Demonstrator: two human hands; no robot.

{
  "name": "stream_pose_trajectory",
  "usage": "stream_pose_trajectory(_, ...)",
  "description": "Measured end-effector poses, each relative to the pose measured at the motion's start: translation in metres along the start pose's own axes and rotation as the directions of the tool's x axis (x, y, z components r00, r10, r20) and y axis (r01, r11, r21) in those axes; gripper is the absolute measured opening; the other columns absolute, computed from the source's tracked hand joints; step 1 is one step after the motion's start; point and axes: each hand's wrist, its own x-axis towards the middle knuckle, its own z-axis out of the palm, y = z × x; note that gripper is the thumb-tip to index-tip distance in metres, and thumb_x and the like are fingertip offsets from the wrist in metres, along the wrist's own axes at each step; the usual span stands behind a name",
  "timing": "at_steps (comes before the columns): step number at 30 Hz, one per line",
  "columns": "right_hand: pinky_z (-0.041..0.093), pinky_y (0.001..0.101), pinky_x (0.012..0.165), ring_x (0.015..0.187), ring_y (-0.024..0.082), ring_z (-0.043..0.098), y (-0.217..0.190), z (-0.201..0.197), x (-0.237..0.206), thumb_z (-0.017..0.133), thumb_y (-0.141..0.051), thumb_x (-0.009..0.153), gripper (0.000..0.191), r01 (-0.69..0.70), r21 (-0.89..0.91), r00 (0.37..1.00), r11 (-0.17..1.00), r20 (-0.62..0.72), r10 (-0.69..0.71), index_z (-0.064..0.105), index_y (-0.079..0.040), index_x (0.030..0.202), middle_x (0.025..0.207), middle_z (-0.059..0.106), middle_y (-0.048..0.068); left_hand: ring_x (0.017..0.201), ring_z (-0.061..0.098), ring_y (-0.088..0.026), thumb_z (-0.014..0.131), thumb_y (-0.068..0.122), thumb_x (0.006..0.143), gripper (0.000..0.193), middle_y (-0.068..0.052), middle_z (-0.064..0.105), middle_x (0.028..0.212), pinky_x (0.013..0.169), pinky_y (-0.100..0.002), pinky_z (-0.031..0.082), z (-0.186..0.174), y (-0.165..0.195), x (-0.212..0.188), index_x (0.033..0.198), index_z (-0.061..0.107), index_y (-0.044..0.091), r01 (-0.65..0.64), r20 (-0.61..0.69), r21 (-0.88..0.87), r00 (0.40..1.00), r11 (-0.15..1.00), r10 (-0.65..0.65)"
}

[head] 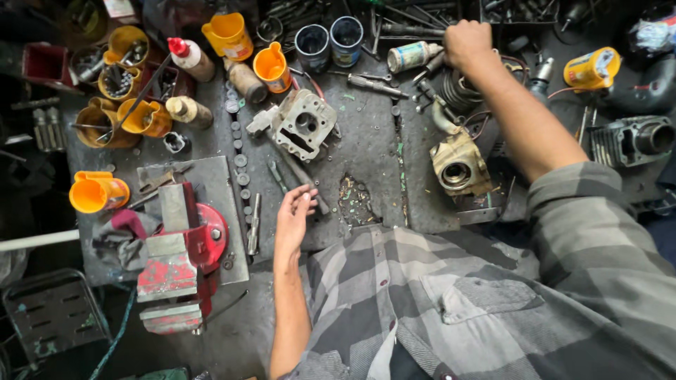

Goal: The person works at a cluttered repair bench fitting a piston into a small engine cylinder, pressing it in by hand and tapping it with a hammer. They handle small pins and fasteners, reposition the cylinder and crankcase, and sort through parts on the bench.

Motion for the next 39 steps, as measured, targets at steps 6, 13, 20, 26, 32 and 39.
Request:
stream_pose_trajectory(6,0.056,0.0512,0.080,0.097,0.041,0.072,0.005,-0.003,-0.009,0.084,-0.044,0.077,0.047,-0.063,0.017,0.997,0.998,0.035,0.063,0.079,-0.002,0.098,0.104,0.074,0.023,0.098,0.067,-0.013,0.059,0.017,0.103,0.031,-0.010,0.074,0.121,0.086,-0.029,0.054,0.017,0.009,0.003,0.130,0.063,0.003,-0.039,0.034,-0.013,0.999,0.999,0.039)
stream_pose_trajectory(13,0.051,0.0486,0.098,0.123,0.040,0.060,0.013,-0.006,0.002,0.083,-0.043,0.076,0.067,-0.516,0.207,0.828,0.831,0.367,0.423,0.068,0.000,0.125,0.132,0.063,0.025,0.099,0.068,-0.013,0.059,0.019,0.103,0.032,-0.009,0.074,0.121,0.087,-0.029,0.054,0.028,0.017,-0.006,0.131,0.063,0.005,-0.019,0.057,0.024,0.998,1.000,0.018)
stream_pose_trajectory(20,0.046,0.0527,0.103,0.134,0.045,0.048,0.017,-0.016,0.009,0.081,-0.037,0.079,0.070,-0.663,0.182,0.668,0.726,0.582,0.464,0.060,-0.003,0.136,0.146,0.050,0.024,0.098,0.067,-0.013,0.058,0.018,0.103,0.031,-0.009,0.075,0.120,0.085,-0.029,0.054,0.026,0.013,-0.015,0.131,0.063,0.005,-0.006,0.036,0.030,0.999,1.000,0.005)
stream_pose_trajectory(26,0.045,0.0455,0.109,0.136,0.037,0.051,0.021,-0.012,-0.001,0.088,-0.038,0.075,0.072,-0.618,0.311,0.767,0.722,0.441,0.467,0.064,-0.003,0.133,0.143,0.058,0.021,0.098,0.067,-0.013,0.058,0.018,0.103,0.031,-0.009,0.075,0.121,0.086,-0.030,0.055,0.028,0.006,-0.015,0.130,0.062,0.005,-0.004,0.030,0.020,1.000,1.000,0.003)
stream_pose_trajectory(32,0.052,0.0405,0.101,0.123,0.034,0.063,0.021,-0.001,-0.008,0.089,-0.027,0.071,0.053,-0.699,0.472,0.710,0.537,0.367,0.601,0.072,-0.005,0.116,0.129,0.067,0.020,0.099,0.067,-0.013,0.058,0.019,0.103,0.031,-0.009,0.075,0.121,0.088,-0.030,0.055,0.036,0.007,-0.019,0.130,0.063,0.005,-0.029,0.068,0.049,0.997,0.998,0.026)
stream_pose_trajectory(39,0.053,0.0421,0.095,0.107,0.039,0.067,0.036,-0.005,-0.012,0.085,-0.026,0.074,0.037,-0.508,0.653,0.786,0.562,0.085,0.612,0.076,-0.001,0.099,0.111,0.070,0.026,0.098,0.067,-0.013,0.058,0.020,0.102,0.032,-0.009,0.075,0.120,0.087,-0.030,0.055,0.034,0.010,-0.024,0.130,0.063,0.005,-0.026,0.050,0.058,0.999,0.998,0.023)
